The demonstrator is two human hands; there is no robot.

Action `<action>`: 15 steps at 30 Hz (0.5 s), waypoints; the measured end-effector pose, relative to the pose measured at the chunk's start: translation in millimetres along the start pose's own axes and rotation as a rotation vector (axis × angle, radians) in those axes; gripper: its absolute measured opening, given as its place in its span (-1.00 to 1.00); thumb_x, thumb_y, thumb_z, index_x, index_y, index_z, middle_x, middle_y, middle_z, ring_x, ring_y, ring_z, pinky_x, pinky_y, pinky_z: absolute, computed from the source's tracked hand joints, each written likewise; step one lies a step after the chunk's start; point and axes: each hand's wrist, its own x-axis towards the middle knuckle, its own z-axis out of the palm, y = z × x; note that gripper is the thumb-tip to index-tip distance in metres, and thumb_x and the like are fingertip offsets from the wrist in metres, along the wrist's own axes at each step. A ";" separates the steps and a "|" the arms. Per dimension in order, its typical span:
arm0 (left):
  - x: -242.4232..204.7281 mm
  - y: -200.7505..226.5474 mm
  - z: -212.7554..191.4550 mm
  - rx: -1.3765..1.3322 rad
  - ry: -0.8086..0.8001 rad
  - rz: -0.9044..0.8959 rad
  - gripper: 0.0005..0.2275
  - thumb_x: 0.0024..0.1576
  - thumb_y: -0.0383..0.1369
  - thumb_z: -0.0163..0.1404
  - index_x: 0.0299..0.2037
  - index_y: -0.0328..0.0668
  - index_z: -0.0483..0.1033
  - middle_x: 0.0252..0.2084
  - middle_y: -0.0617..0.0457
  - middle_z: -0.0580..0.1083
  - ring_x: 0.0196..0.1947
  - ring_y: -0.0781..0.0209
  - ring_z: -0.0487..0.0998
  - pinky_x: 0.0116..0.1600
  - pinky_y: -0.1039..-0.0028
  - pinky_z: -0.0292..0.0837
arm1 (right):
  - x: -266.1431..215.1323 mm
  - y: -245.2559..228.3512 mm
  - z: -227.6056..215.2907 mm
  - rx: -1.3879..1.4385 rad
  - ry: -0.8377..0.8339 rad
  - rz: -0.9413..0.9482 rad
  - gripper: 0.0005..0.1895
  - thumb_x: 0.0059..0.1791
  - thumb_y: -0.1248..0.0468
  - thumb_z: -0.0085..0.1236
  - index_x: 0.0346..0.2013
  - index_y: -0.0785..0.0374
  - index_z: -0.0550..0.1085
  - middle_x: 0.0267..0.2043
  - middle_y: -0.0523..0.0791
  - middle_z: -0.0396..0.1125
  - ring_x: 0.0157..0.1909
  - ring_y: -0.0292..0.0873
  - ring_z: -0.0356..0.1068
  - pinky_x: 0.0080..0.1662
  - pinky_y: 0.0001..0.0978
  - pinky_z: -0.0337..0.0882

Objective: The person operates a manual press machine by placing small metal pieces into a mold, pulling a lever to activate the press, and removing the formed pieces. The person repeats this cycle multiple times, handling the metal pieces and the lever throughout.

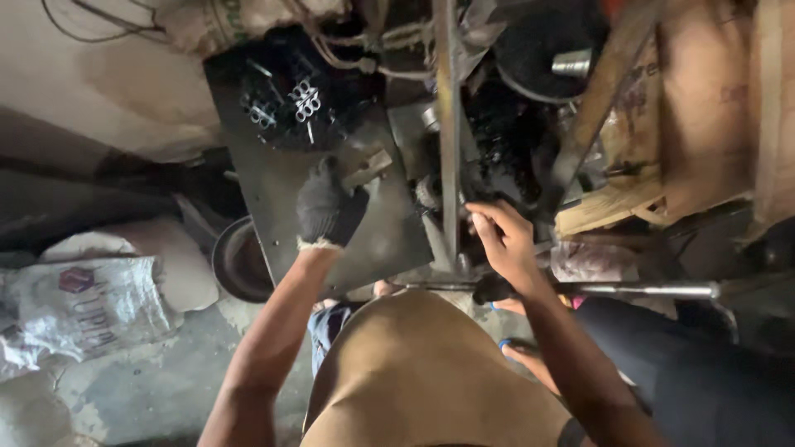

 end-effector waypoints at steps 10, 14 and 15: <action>-97.0 -93.6 -11.4 -0.007 0.105 0.360 -0.24 -0.13 -0.10 0.35 0.22 -0.28 0.30 0.19 -0.25 0.39 0.12 -0.28 0.44 0.18 0.01 0.33 | -21.2 9.3 13.8 -0.361 0.182 -0.135 -0.89 0.09 0.37 0.21 -0.11 0.34 0.57 -0.37 -0.05 0.43 -0.39 -0.19 0.44 -0.30 -0.37 0.37; -81.9 -87.5 10.2 -0.190 -0.026 0.190 0.02 -0.23 -0.04 0.39 0.34 -0.52 0.10 0.16 -0.35 0.33 0.03 -0.38 0.41 0.05 -0.04 0.35 | -22.8 13.2 13.9 -0.378 0.172 -0.078 -0.90 0.09 0.36 0.23 -0.15 0.36 0.55 -0.39 -0.02 0.39 -0.43 -0.18 0.39 -0.33 -0.37 0.34; -79.6 -83.0 11.4 -0.222 -0.016 0.186 -0.02 -0.25 -0.05 0.39 0.30 -0.48 0.15 0.13 -0.32 0.36 0.04 -0.35 0.42 0.08 -0.02 0.37 | -21.3 13.8 14.4 -0.390 0.168 -0.078 -0.90 0.09 0.35 0.23 -0.15 0.36 0.55 -0.38 -0.02 0.39 -0.43 -0.17 0.40 -0.33 -0.37 0.34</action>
